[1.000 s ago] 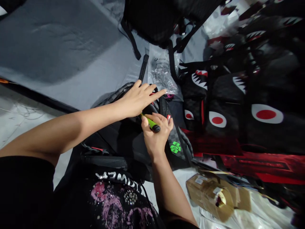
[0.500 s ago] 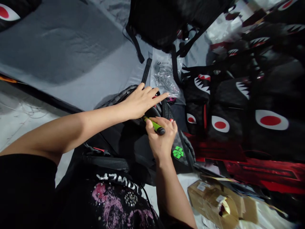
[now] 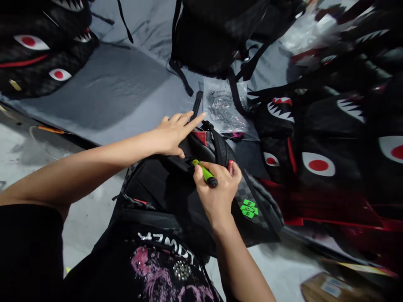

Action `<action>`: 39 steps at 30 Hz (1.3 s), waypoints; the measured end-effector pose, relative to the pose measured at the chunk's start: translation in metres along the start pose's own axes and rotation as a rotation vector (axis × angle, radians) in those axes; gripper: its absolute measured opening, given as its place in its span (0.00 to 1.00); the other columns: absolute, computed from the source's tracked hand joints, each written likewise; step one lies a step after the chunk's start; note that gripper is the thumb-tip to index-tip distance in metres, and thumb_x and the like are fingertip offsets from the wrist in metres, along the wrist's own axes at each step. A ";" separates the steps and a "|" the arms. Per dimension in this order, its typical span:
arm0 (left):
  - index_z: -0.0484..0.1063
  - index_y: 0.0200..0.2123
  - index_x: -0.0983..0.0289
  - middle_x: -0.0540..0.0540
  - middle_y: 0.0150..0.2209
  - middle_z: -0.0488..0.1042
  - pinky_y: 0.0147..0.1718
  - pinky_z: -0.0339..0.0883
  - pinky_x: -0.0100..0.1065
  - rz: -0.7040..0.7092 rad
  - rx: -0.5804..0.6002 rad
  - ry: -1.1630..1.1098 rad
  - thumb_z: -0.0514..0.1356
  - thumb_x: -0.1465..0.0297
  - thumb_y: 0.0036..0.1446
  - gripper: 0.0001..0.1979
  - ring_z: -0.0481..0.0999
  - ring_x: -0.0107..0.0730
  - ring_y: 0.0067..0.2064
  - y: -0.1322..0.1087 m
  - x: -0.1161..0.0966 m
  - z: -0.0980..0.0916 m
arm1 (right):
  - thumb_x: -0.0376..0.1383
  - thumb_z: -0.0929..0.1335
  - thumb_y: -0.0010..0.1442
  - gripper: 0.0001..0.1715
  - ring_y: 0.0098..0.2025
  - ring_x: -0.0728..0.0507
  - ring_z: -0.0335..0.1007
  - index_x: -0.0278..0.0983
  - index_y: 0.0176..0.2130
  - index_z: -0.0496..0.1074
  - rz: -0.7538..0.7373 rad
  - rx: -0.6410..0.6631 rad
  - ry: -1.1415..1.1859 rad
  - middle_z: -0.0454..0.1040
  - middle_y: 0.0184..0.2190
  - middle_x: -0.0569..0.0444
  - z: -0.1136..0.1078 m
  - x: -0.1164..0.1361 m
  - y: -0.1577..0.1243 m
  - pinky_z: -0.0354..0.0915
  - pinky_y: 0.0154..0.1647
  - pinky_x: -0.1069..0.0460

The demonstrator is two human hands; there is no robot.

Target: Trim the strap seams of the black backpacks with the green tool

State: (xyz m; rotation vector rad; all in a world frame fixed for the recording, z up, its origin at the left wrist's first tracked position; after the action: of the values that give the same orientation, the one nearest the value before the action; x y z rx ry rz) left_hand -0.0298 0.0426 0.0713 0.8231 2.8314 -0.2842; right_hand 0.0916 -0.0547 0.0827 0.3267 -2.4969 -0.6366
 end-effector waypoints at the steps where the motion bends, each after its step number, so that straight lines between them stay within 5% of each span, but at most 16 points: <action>1: 0.23 0.72 0.55 0.67 0.74 0.34 0.62 0.52 0.59 -0.034 0.048 -0.017 0.69 0.65 0.49 0.63 0.43 0.63 0.72 -0.004 0.004 -0.001 | 0.40 0.68 0.64 0.08 0.37 0.43 0.78 0.39 0.36 0.76 -0.031 -0.010 0.004 0.83 0.33 0.56 0.000 0.005 0.000 0.48 0.66 0.38; 5: 0.21 0.71 0.51 0.64 0.74 0.26 0.61 0.57 0.56 -0.091 0.174 0.004 0.67 0.71 0.46 0.64 0.41 0.65 0.72 -0.009 0.006 -0.001 | 0.41 0.67 0.65 0.11 0.35 0.43 0.77 0.37 0.37 0.76 -0.115 0.020 0.078 0.82 0.33 0.53 0.010 0.022 0.002 0.63 0.52 0.45; 8: 0.22 0.71 0.52 0.65 0.74 0.27 0.62 0.57 0.52 -0.086 0.205 0.053 0.65 0.75 0.46 0.63 0.43 0.63 0.72 -0.006 0.005 0.002 | 0.43 0.67 0.64 0.14 0.30 0.43 0.74 0.38 0.33 0.76 -0.059 0.080 0.151 0.79 0.27 0.53 0.019 0.022 0.003 0.64 0.38 0.48; 14: 0.30 0.72 0.52 0.63 0.74 0.40 0.61 0.60 0.47 -0.018 0.106 0.084 0.66 0.74 0.50 0.57 0.54 0.54 0.70 -0.007 0.009 -0.001 | 0.40 0.66 0.64 0.11 0.31 0.44 0.73 0.38 0.37 0.77 -0.052 0.142 0.317 0.80 0.30 0.52 0.016 0.025 -0.008 0.65 0.42 0.47; 20: 0.23 0.72 0.56 0.69 0.74 0.28 0.60 0.62 0.51 -0.124 0.178 0.134 0.73 0.65 0.44 0.68 0.46 0.61 0.72 -0.016 0.007 0.001 | 0.39 0.67 0.64 0.10 0.34 0.43 0.74 0.38 0.39 0.77 -0.062 0.126 0.355 0.81 0.33 0.52 0.020 0.017 -0.005 0.66 0.44 0.46; 23: 0.24 0.72 0.59 0.71 0.73 0.27 0.55 0.68 0.51 -0.201 0.140 0.255 0.75 0.67 0.41 0.71 0.54 0.63 0.69 -0.019 0.002 0.000 | 0.38 0.67 0.64 0.10 0.34 0.42 0.74 0.37 0.40 0.77 -0.092 0.098 0.368 0.80 0.33 0.51 0.018 0.018 -0.007 0.66 0.44 0.45; 30: 0.28 0.73 0.62 0.71 0.73 0.39 0.55 0.69 0.48 -0.181 0.104 0.301 0.71 0.71 0.48 0.62 0.59 0.59 0.66 -0.020 -0.001 0.003 | 0.38 0.67 0.64 0.09 0.34 0.43 0.74 0.38 0.40 0.76 -0.106 0.078 0.360 0.81 0.33 0.51 0.017 0.015 -0.008 0.66 0.45 0.46; 39: 0.26 0.72 0.59 0.67 0.74 0.31 0.58 0.66 0.43 -0.169 0.229 0.257 0.64 0.78 0.53 0.56 0.53 0.56 0.70 -0.025 -0.003 -0.006 | 0.40 0.66 0.64 0.11 0.32 0.43 0.74 0.39 0.40 0.77 -0.064 0.108 0.335 0.80 0.31 0.52 0.021 0.008 -0.003 0.66 0.45 0.45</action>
State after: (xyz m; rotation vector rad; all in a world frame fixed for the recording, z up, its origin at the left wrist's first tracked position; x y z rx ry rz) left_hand -0.0418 0.0217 0.0805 0.7066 3.1593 -0.5747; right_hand 0.0736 -0.0528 0.0694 0.5113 -2.2097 -0.4317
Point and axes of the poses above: each hand's wrist, its own y-axis towards the middle knuckle, its own z-axis out of the palm, x = y × z, the point moved 9 cm from there along y, towards the middle knuckle
